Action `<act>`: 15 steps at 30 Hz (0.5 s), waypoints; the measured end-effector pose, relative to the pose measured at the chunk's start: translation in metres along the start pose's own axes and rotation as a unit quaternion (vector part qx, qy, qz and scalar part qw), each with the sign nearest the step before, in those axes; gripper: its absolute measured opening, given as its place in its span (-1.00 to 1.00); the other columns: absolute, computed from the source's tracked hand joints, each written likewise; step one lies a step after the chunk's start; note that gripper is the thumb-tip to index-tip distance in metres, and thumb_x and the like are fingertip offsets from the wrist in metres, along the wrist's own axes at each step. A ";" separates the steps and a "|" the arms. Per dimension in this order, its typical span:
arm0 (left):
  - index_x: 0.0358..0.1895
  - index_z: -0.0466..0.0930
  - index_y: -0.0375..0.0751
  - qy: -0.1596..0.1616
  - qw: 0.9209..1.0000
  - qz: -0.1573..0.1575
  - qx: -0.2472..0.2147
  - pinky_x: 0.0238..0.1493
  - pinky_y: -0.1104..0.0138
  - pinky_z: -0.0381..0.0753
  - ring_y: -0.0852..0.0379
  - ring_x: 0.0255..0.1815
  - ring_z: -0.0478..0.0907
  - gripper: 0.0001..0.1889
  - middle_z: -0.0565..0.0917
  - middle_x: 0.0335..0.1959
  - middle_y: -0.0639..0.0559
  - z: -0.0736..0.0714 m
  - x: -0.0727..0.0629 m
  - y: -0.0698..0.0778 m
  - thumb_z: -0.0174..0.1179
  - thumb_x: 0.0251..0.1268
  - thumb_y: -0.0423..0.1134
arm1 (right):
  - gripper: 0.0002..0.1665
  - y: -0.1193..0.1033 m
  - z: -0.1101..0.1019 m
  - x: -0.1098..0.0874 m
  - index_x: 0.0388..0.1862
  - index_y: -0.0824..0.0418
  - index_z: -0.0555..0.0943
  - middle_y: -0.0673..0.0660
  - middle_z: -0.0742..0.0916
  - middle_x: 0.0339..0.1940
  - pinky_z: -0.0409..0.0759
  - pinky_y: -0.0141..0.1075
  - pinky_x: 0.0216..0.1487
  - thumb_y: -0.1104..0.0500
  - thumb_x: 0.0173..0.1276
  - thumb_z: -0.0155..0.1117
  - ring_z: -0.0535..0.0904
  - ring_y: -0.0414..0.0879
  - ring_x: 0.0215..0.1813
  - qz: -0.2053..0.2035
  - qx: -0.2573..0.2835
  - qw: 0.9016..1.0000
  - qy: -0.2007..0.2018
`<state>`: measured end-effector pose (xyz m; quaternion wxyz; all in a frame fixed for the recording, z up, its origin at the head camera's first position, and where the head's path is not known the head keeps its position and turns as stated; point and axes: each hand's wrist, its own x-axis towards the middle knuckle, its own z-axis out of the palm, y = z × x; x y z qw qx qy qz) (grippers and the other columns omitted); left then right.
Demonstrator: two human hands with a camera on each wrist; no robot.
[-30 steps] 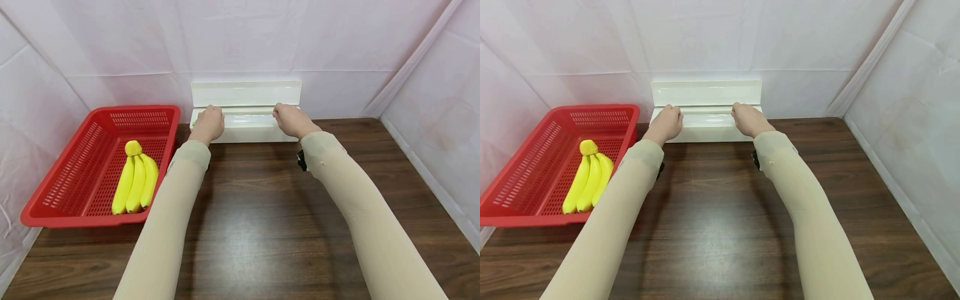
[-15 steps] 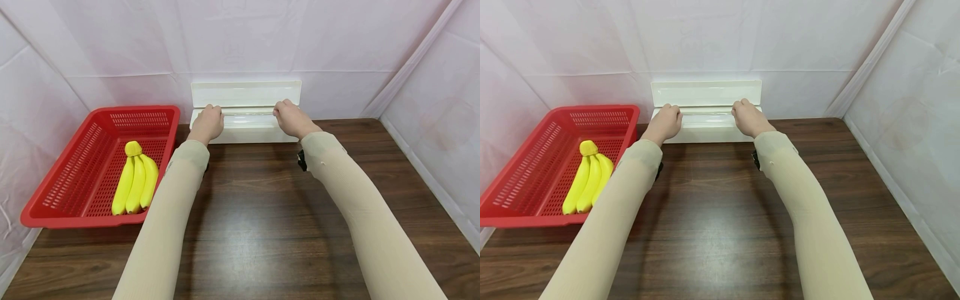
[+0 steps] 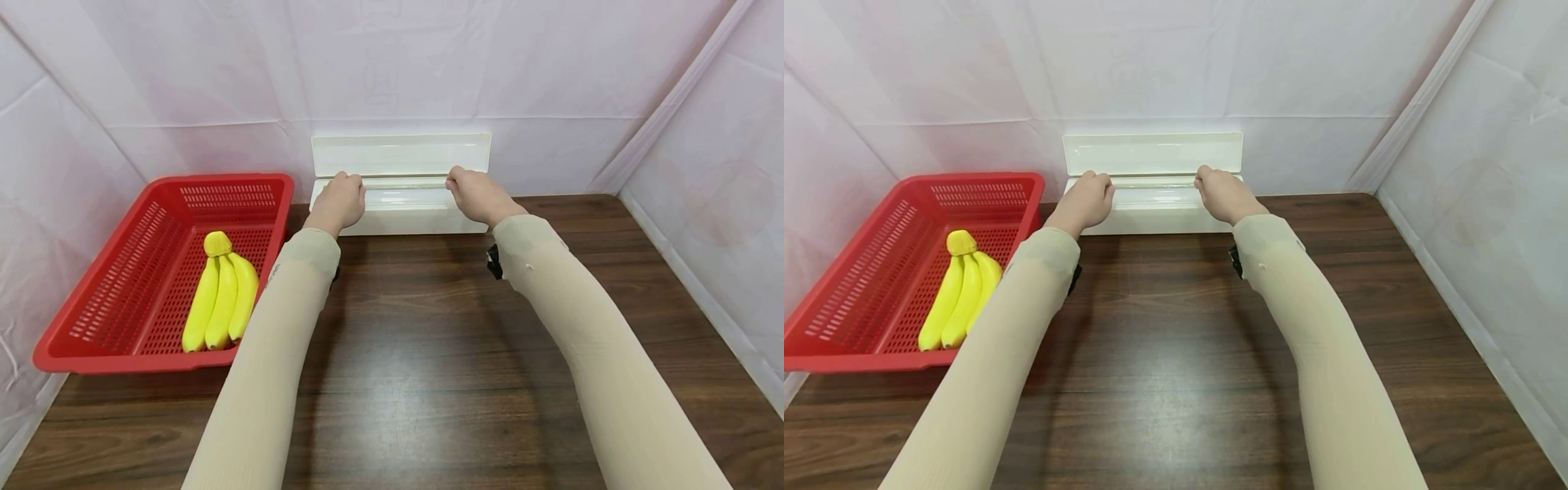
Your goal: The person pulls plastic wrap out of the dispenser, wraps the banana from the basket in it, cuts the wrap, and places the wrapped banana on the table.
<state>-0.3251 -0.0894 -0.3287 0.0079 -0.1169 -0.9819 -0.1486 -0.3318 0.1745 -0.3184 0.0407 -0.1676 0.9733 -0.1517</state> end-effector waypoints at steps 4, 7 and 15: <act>-0.01 0.46 -0.33 -0.003 1.000 0.003 0.001 0.02 0.07 0.51 -0.16 -0.06 0.50 -0.65 0.44 -0.10 -0.23 -0.002 -0.001 0.000 -0.24 0.49 -0.17 | -0.59 0.000 0.000 0.001 0.15 0.26 0.35 0.23 0.59 -0.03 0.43 -0.04 -0.02 0.06 0.57 -0.32 0.46 0.07 -0.15 -0.002 -0.001 1.000 -0.001; 0.02 0.46 -0.33 -0.006 1.000 0.005 -0.001 0.04 0.08 0.50 -0.15 -0.05 0.50 -0.65 0.44 -0.09 -0.24 -0.004 -0.001 0.001 -0.25 0.50 -0.17 | -0.60 0.001 0.000 0.002 0.15 0.25 0.35 0.23 0.59 -0.02 0.43 -0.05 -0.02 0.05 0.57 -0.32 0.46 0.07 -0.15 -0.003 -0.002 1.000 0.001; 0.01 0.45 -0.38 -0.010 1.000 0.014 0.006 0.08 0.11 0.48 -0.12 -0.02 0.48 -0.64 0.43 -0.07 -0.25 -0.007 -0.002 0.002 -0.27 0.50 -0.19 | -0.58 0.001 -0.001 0.002 0.16 0.26 0.34 0.22 0.57 0.01 0.43 -0.03 0.01 0.05 0.57 -0.33 0.45 0.07 -0.11 0.000 0.008 1.000 0.001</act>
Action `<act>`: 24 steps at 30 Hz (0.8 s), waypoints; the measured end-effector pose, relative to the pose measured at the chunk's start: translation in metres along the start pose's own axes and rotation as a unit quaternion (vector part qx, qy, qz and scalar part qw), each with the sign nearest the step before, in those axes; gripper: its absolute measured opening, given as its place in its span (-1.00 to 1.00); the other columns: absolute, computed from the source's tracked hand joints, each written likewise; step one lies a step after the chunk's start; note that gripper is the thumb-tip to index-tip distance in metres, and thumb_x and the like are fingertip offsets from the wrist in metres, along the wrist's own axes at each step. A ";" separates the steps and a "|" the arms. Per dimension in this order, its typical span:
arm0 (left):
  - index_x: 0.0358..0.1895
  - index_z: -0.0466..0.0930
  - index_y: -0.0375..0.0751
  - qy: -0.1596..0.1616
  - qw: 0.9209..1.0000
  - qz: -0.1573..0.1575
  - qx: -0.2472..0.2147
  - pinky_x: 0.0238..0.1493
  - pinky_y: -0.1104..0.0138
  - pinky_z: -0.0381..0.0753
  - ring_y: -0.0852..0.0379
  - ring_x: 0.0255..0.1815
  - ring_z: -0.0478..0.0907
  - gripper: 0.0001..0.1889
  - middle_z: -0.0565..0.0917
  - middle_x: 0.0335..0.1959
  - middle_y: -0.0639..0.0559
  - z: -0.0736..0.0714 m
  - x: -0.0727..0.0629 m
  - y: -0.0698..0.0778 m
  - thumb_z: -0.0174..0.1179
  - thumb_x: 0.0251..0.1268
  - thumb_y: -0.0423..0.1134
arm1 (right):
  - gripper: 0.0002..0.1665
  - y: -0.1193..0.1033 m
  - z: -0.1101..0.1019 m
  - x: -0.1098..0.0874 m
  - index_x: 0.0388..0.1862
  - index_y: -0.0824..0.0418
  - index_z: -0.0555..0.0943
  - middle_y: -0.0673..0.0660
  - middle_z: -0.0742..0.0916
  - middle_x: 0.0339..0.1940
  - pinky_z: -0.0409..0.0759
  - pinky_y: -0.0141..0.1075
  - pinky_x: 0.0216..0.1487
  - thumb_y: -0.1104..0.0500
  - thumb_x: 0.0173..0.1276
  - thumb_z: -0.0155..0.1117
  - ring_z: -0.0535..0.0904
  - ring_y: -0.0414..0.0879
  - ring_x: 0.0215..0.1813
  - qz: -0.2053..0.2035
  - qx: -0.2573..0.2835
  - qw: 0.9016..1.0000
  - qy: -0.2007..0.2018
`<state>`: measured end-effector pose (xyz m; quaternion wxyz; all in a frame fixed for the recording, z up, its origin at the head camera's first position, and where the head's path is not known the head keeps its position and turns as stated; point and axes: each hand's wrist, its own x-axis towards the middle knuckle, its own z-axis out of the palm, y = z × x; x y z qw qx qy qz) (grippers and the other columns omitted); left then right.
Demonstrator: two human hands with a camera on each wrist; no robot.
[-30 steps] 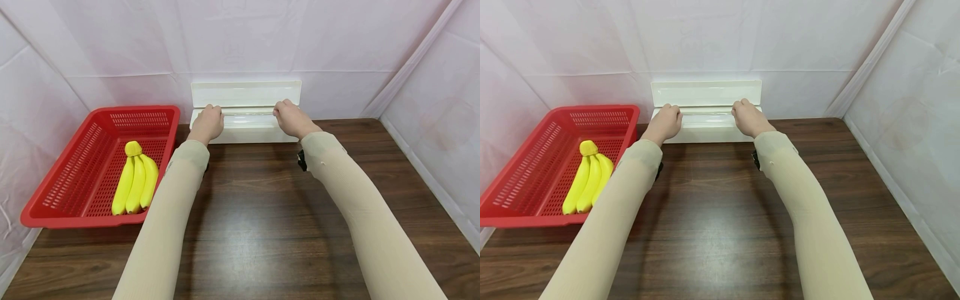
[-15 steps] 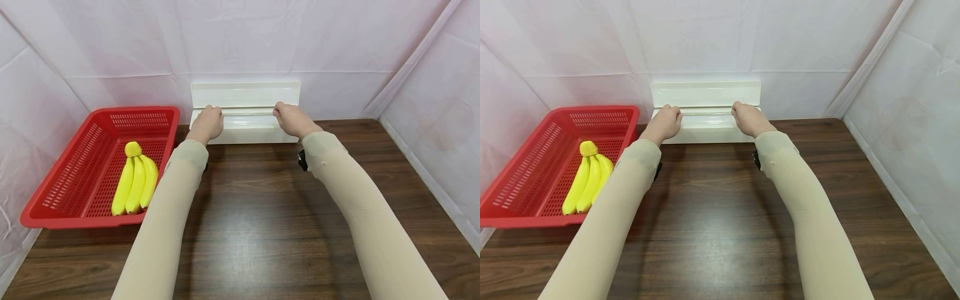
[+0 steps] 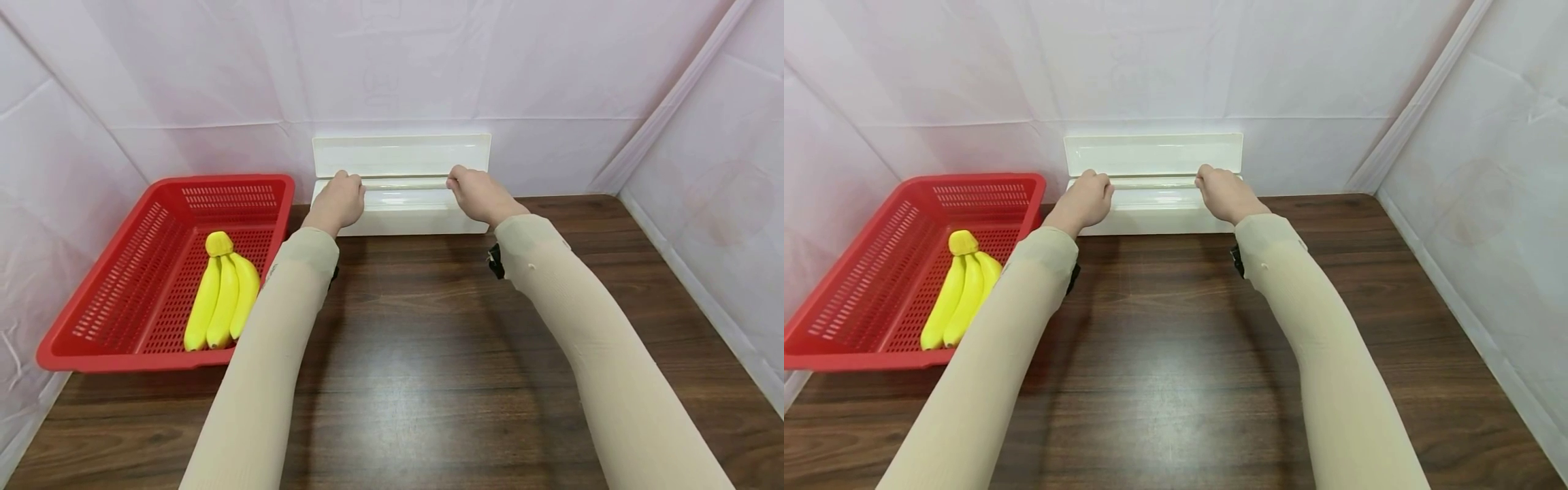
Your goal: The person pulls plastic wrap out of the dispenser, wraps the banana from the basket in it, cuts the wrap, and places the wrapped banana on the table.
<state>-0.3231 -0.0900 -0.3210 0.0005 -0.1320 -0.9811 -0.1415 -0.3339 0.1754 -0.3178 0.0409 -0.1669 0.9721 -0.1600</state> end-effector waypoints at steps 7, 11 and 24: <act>0.02 0.44 -0.40 -0.004 1.000 0.007 0.006 0.15 0.11 0.45 -0.13 0.04 0.46 -0.62 0.42 -0.03 -0.27 -0.003 0.001 0.000 -0.30 0.50 -0.18 | -0.57 -0.001 -0.002 0.000 0.17 0.25 0.33 0.23 0.57 -0.04 0.43 -0.05 -0.06 0.03 0.57 -0.35 0.44 0.07 -0.16 0.005 0.008 1.000 -0.001; 0.06 0.42 -0.39 -0.004 1.000 0.009 -0.005 0.17 0.10 0.43 -0.14 0.09 0.45 -0.62 0.48 -0.01 -0.28 -0.004 0.003 -0.001 -0.29 0.50 -0.19 | -0.59 0.000 -0.004 0.000 0.14 0.23 0.32 0.22 0.58 -0.09 0.41 -0.09 -0.14 0.02 0.57 -0.35 0.47 0.06 -0.19 0.005 0.011 1.000 0.001; 0.10 0.40 -0.31 -0.002 0.999 -0.002 -0.038 0.01 0.09 0.48 -0.09 -0.10 0.52 -0.62 0.58 -0.08 -0.24 -0.006 0.002 -0.001 -0.30 0.52 -0.14 | -0.61 0.002 -0.006 0.000 0.13 0.20 0.34 0.22 0.63 -0.08 0.43 -0.09 -0.14 0.01 0.56 -0.31 0.57 0.07 -0.10 0.008 0.012 1.000 0.007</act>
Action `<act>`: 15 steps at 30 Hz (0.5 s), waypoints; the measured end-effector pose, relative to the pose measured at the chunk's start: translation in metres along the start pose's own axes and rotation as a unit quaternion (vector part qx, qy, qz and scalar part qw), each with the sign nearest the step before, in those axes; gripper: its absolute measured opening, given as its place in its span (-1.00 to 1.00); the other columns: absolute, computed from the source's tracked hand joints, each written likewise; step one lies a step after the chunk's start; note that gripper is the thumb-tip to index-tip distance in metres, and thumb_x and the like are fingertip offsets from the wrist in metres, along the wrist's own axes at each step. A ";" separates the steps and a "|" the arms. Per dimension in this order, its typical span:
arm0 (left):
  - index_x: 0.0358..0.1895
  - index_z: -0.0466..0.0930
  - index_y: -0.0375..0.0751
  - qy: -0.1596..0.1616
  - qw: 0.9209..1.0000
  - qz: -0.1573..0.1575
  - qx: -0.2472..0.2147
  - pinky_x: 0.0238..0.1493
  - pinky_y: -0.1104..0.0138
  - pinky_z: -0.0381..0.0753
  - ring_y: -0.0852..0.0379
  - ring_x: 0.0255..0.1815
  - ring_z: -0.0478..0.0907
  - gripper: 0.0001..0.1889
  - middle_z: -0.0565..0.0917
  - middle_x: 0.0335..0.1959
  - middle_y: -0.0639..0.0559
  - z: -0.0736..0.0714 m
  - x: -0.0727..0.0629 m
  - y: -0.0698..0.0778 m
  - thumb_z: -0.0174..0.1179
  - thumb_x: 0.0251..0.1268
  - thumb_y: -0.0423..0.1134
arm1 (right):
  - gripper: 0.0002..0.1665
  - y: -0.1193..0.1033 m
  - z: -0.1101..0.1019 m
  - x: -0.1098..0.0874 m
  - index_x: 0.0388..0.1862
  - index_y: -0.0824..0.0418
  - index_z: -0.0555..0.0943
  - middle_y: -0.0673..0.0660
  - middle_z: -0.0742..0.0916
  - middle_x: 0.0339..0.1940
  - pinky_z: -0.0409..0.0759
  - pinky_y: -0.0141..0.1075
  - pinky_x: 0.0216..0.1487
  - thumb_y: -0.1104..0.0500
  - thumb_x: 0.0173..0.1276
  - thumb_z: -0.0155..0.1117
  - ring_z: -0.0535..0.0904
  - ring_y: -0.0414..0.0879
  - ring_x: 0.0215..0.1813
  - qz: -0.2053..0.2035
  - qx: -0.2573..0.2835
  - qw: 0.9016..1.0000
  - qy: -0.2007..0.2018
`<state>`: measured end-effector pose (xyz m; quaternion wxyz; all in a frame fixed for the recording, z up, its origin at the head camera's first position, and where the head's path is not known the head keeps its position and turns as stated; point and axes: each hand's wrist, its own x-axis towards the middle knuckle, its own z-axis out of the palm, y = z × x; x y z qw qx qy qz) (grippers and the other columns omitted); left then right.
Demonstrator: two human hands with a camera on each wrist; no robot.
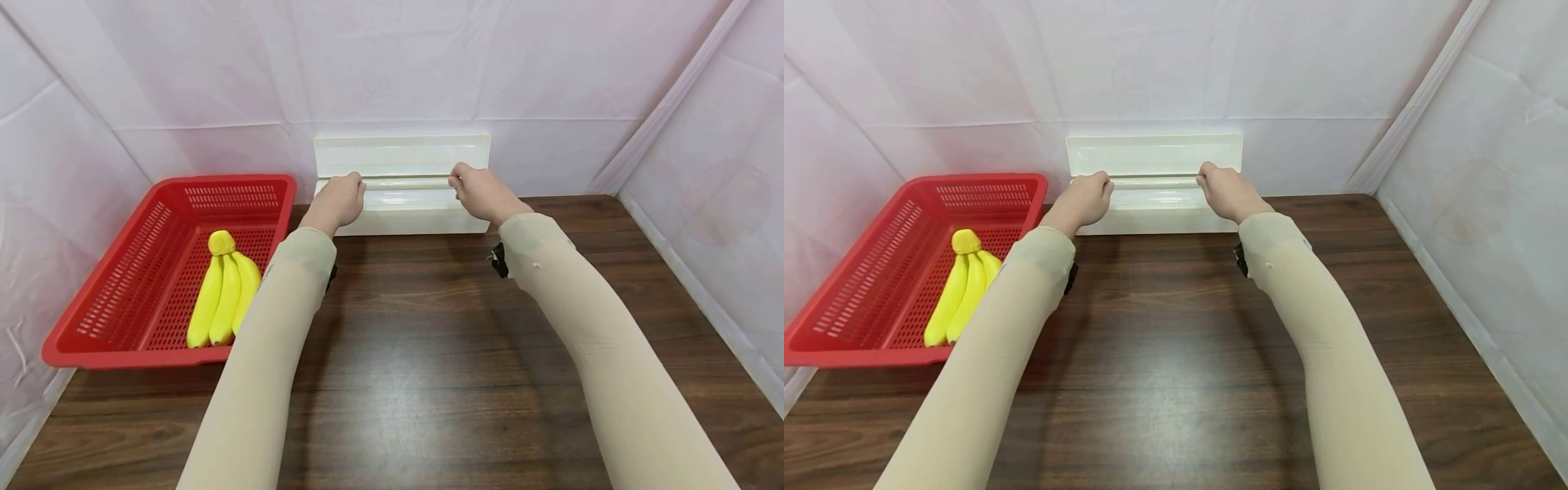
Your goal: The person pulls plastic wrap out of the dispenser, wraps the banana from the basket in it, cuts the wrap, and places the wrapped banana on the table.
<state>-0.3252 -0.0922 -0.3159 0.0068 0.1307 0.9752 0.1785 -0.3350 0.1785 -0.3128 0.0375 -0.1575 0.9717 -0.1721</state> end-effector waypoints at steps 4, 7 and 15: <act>0.08 0.40 -0.31 0.005 1.000 0.002 -0.001 0.04 0.08 0.47 -0.11 -0.06 0.54 -0.63 0.59 -0.06 -0.25 -0.001 0.000 0.001 -0.29 0.51 -0.15 | -0.61 0.000 -0.001 -0.001 0.12 0.21 0.34 0.23 0.64 -0.08 0.44 -0.08 -0.12 0.01 0.56 -0.30 0.58 0.08 -0.07 -0.001 0.003 1.000 0.002; 0.07 0.41 -0.32 0.007 1.000 0.002 -0.001 0.05 0.08 0.47 -0.11 -0.06 0.54 -0.63 0.59 -0.07 -0.26 -0.002 -0.001 0.001 -0.29 0.51 -0.15 | -0.61 0.001 -0.002 -0.001 0.11 0.21 0.34 0.24 0.64 -0.09 0.44 -0.07 -0.10 0.01 0.56 -0.30 0.58 0.09 -0.07 -0.003 0.004 1.000 0.004; 0.07 0.41 -0.32 0.009 1.000 -0.003 0.000 0.06 0.07 0.48 -0.12 -0.02 0.54 -0.63 0.58 -0.03 -0.26 -0.004 -0.003 0.002 -0.28 0.51 -0.14 | -0.60 -0.001 -0.004 -0.004 0.12 0.21 0.34 0.24 0.64 -0.09 0.45 -0.08 -0.12 0.01 0.56 -0.31 0.58 0.08 -0.08 -0.009 0.001 1.000 0.006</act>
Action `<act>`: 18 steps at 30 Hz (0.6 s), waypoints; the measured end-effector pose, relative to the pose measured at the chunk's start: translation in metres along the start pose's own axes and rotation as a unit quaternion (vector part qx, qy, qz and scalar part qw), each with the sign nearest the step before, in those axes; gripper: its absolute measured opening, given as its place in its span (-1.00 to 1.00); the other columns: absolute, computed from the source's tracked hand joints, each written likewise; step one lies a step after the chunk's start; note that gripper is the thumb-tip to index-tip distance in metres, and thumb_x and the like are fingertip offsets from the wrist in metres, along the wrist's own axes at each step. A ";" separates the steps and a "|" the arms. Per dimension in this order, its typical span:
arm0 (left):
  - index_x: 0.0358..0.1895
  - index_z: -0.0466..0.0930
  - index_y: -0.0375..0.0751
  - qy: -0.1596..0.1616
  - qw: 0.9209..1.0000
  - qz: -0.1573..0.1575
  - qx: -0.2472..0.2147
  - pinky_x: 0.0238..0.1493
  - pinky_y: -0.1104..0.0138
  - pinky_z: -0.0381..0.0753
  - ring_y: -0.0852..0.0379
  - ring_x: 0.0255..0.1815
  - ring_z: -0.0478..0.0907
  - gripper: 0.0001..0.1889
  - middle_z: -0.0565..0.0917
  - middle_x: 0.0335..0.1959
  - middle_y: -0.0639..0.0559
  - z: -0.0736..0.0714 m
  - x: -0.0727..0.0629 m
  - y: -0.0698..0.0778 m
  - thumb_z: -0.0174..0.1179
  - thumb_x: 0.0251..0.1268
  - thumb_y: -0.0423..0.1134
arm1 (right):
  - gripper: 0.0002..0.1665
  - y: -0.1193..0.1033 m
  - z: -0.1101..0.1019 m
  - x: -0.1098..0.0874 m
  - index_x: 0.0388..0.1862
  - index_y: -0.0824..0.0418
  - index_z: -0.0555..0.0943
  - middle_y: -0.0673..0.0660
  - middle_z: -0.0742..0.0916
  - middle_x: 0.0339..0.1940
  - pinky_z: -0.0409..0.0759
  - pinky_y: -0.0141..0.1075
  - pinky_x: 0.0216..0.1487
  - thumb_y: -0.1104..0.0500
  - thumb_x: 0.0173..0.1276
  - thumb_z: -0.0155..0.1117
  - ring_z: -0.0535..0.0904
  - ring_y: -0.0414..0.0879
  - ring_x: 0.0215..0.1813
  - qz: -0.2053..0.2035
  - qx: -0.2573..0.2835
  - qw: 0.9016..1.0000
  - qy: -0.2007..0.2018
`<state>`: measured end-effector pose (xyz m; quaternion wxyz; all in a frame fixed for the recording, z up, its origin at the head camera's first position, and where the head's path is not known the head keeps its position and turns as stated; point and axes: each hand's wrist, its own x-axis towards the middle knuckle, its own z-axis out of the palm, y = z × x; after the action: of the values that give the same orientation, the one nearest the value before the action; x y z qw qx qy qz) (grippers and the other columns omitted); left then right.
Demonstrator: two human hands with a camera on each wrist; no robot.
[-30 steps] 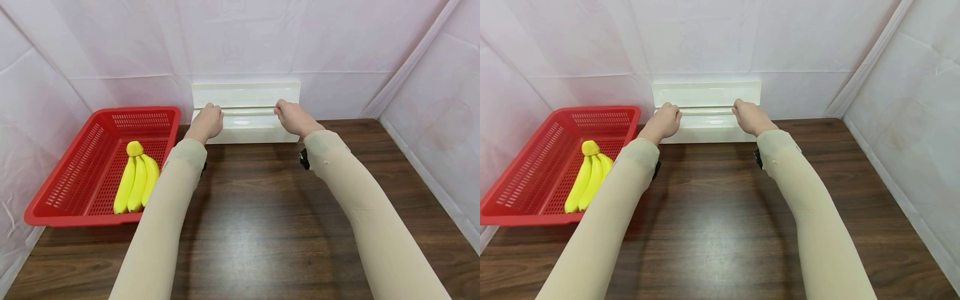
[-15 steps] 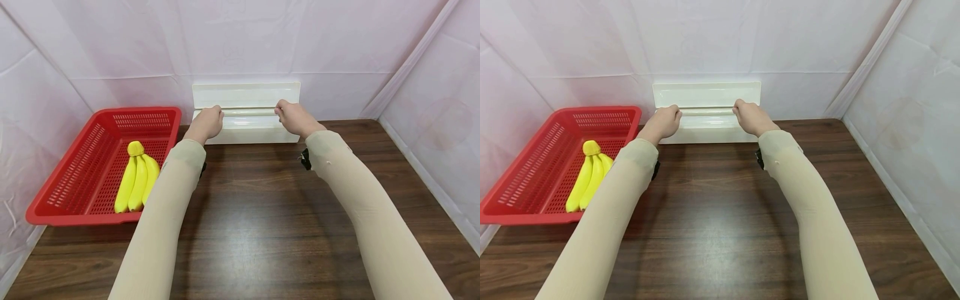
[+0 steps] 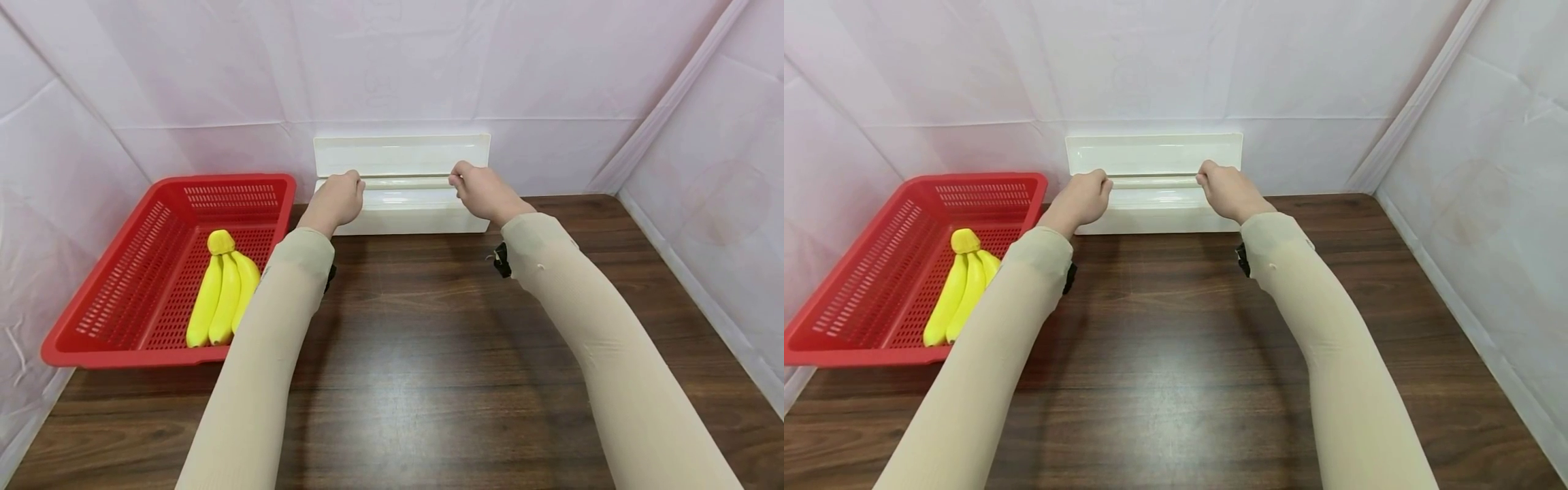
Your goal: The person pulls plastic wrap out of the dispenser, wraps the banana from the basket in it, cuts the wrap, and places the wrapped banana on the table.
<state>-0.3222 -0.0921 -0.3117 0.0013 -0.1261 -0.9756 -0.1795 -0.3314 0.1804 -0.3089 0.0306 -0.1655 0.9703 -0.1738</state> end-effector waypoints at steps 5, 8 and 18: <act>0.06 0.41 -0.34 0.010 1.000 0.001 -0.007 0.05 0.08 0.49 -0.12 -0.03 0.55 -0.63 0.59 -0.06 -0.26 0.002 0.000 -0.002 -0.27 0.51 -0.14 | -0.60 -0.002 -0.002 -0.002 0.11 0.21 0.34 0.23 0.64 -0.09 0.45 -0.07 -0.11 0.00 0.56 -0.31 0.58 0.09 -0.09 -0.005 0.000 1.000 0.001; 0.03 0.41 -0.35 0.017 1.000 0.004 -0.012 0.03 0.08 0.49 -0.13 -0.05 0.55 -0.63 0.59 -0.10 -0.26 0.003 0.000 -0.003 -0.27 0.51 -0.14 | -0.60 -0.003 -0.003 -0.003 0.11 0.21 0.35 0.24 0.64 -0.08 0.45 -0.07 -0.10 -0.01 0.56 -0.30 0.58 0.09 -0.07 -0.006 0.004 1.000 0.001; 0.00 0.40 -0.34 0.030 0.999 0.006 -0.035 -0.05 0.12 0.50 -0.09 -0.19 0.51 -0.65 0.57 -0.22 -0.23 0.001 -0.003 -0.003 -0.26 0.51 -0.13 | -0.58 -0.003 -0.005 -0.005 0.11 0.22 0.34 0.26 0.62 -0.06 0.44 -0.08 -0.10 -0.02 0.56 -0.31 0.57 0.09 -0.05 -0.008 0.024 1.000 0.002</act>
<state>-0.3198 -0.0954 -0.3136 0.0267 -0.1265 -0.9675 -0.2172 -0.3267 0.1808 -0.3035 0.0311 -0.1725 0.9644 -0.1981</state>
